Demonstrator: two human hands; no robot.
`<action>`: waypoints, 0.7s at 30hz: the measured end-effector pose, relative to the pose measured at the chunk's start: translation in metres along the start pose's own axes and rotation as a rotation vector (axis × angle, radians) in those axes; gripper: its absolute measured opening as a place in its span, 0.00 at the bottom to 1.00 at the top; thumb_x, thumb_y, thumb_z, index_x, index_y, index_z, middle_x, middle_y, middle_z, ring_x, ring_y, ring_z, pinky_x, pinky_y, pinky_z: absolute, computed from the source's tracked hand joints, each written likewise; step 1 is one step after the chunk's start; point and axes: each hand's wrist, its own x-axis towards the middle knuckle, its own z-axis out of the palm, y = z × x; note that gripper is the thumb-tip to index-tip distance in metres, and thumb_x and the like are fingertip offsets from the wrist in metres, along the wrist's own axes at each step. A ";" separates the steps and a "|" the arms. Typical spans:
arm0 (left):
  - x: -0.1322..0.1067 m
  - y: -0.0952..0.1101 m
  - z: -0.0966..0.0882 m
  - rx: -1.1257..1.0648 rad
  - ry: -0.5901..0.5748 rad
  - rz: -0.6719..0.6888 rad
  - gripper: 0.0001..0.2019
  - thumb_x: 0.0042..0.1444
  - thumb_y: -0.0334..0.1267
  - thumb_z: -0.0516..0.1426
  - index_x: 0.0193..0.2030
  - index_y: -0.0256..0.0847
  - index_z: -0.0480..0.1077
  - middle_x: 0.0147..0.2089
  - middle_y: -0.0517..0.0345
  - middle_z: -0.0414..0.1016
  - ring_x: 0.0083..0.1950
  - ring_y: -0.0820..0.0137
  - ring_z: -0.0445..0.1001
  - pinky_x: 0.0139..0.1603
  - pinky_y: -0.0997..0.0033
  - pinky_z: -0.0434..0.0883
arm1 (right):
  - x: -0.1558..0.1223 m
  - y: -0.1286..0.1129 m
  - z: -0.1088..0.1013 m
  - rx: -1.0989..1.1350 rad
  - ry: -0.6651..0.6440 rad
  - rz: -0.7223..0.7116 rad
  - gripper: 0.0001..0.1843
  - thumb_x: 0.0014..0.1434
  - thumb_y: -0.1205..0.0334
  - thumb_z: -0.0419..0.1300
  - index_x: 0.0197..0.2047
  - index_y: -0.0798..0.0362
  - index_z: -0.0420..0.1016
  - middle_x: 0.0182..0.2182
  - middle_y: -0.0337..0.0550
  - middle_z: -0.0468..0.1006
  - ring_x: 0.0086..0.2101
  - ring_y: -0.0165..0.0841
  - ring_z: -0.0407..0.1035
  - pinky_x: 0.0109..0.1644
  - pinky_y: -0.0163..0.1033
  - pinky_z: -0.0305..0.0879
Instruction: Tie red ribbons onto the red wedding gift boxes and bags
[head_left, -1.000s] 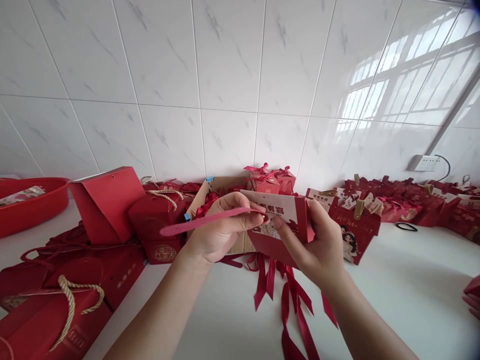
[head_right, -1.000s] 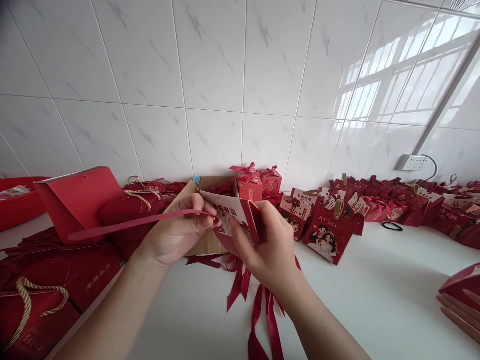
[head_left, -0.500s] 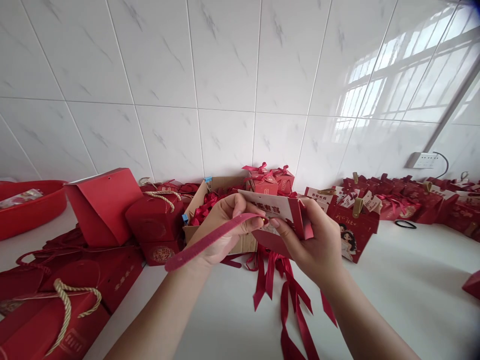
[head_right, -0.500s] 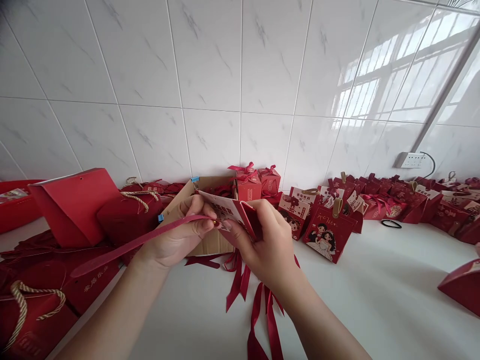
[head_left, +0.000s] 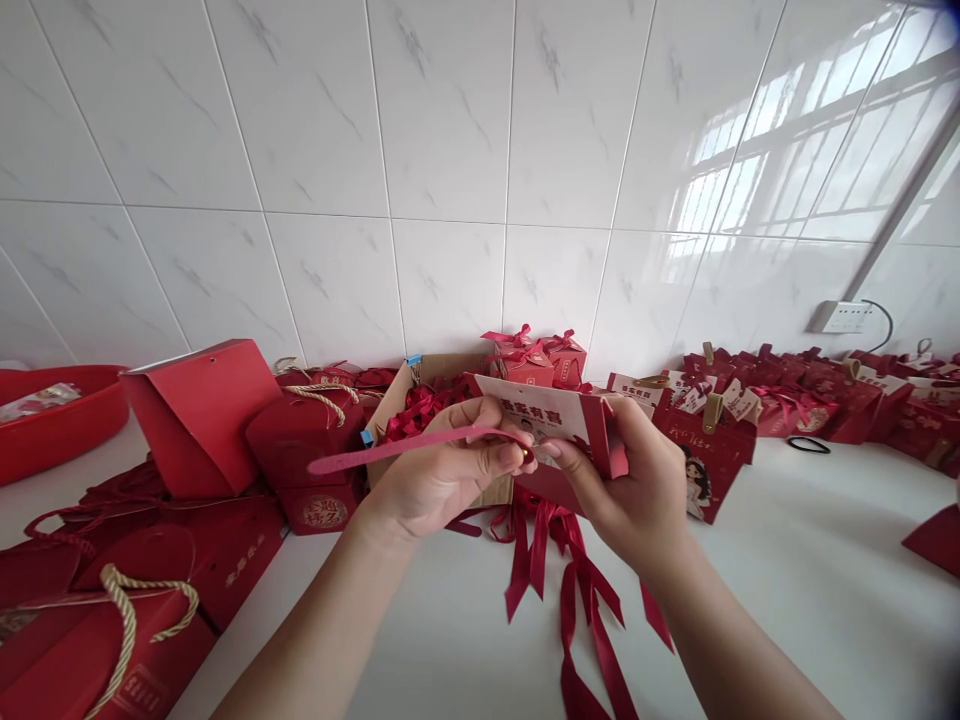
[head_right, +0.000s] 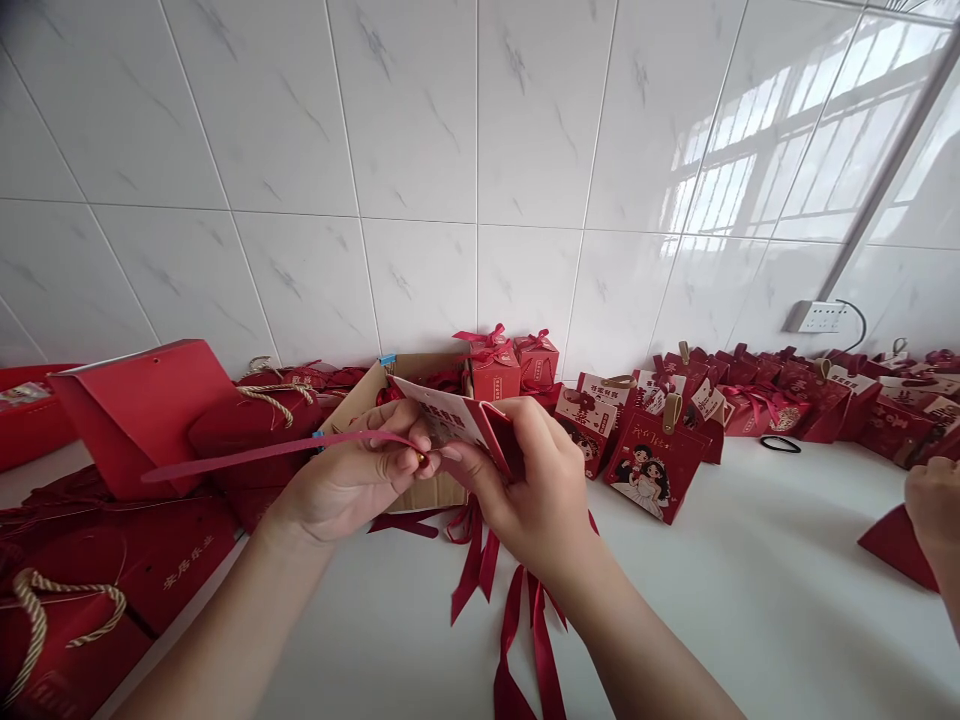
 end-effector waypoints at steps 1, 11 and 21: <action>0.000 0.000 0.000 -0.001 0.000 -0.009 0.19 0.46 0.24 0.67 0.21 0.36 0.59 0.30 0.61 0.80 0.32 0.77 0.77 0.36 0.80 0.73 | 0.000 0.000 0.000 -0.002 -0.002 -0.003 0.10 0.57 0.60 0.64 0.38 0.51 0.66 0.25 0.35 0.71 0.24 0.28 0.65 0.25 0.32 0.60; -0.001 -0.001 0.002 -0.044 0.043 -0.091 0.24 0.40 0.25 0.70 0.18 0.36 0.55 0.27 0.62 0.78 0.29 0.78 0.74 0.33 0.79 0.72 | 0.000 -0.002 -0.002 0.027 -0.027 0.008 0.11 0.57 0.60 0.65 0.37 0.51 0.66 0.24 0.34 0.69 0.23 0.27 0.62 0.24 0.32 0.58; -0.001 -0.002 0.003 -0.097 0.003 -0.054 0.18 0.43 0.26 0.69 0.20 0.37 0.61 0.28 0.64 0.79 0.32 0.77 0.78 0.36 0.80 0.73 | 0.000 -0.005 -0.003 0.010 -0.009 0.008 0.10 0.57 0.61 0.65 0.35 0.51 0.66 0.22 0.33 0.66 0.21 0.26 0.59 0.23 0.32 0.58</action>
